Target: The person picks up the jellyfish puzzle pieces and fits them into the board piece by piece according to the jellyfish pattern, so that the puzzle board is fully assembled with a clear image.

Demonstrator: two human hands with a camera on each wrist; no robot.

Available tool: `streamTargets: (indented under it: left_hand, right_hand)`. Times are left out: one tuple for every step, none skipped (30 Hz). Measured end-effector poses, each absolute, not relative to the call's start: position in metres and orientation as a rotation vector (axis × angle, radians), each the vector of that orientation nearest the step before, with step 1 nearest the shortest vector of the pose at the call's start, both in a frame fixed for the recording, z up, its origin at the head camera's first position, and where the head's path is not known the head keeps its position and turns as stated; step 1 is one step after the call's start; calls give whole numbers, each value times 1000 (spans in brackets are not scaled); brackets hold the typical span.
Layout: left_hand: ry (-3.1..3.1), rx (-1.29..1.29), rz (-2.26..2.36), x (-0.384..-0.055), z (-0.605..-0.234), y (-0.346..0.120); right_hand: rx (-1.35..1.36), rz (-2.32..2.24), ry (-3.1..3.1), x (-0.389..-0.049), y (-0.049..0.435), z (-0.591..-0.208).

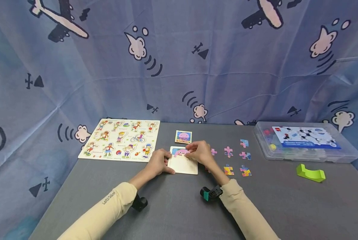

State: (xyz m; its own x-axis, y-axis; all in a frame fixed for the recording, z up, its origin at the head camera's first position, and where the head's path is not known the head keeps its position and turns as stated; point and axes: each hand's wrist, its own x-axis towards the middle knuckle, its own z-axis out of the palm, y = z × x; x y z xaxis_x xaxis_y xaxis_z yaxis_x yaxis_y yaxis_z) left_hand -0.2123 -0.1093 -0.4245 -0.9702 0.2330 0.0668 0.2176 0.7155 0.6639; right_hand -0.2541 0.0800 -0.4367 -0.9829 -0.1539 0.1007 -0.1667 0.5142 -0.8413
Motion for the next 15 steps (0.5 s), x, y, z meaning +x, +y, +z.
streamTargets:
  left_hand:
    - [2890, 381, 1112, -213, -425, -109]
    - [2890, 383, 1114, -213, -425, -110]
    - [2891, 386, 1115, -213, -425, -110]
    - [2891, 388, 1116, -213, -425, -110]
    - [2889, 387, 1120, -213, -424, -110]
    - [2889, 388, 1121, -212, -424, -110]
    - [2887, 386, 1123, -212, -424, -110]
    - [2885, 387, 1124, -212, -424, -110]
    - [2886, 393, 1120, -212, -424, -110]
    - [2886, 398, 1117, -212, -424, -110]
    - [2884, 402, 1115, -212, -424, -110]
    - [2882, 403, 1117, -212, -425, -110]
    - [2880, 402, 1118, -212, -425, -110]
    - [2880, 398, 1118, -212, -425, -110]
    - [2881, 394, 1119, -212, -425, -110]
  right_hand:
    - [297, 1496, -2726, -254, 80, -436]
    - [303, 1481, -2728, -254, 80, -436]
    - [310, 1470, -2728, -255, 80, -436]
    - [310, 1464, -2729, -255, 80, -436]
    - [311, 1458, -2732, -255, 79, -435]
    - [312, 1449, -2735, -255, 79, -435]
    - [313, 1441, -2741, -255, 79, -434]
    - [309, 1433, -2748, -255, 79, -434]
    - [307, 1423, -2757, -255, 79, -433]
    - [305, 1412, -2768, -255, 79, -432]
    - [307, 1401, -2777, -254, 78, -431]
    - [310, 1393, -2785, -255, 78, -431]
    - [312, 1385, -2795, -254, 78, -430]
    - [314, 1380, -2802, -254, 78, -429]
    - [318, 1377, -2809, -254, 77, -429]
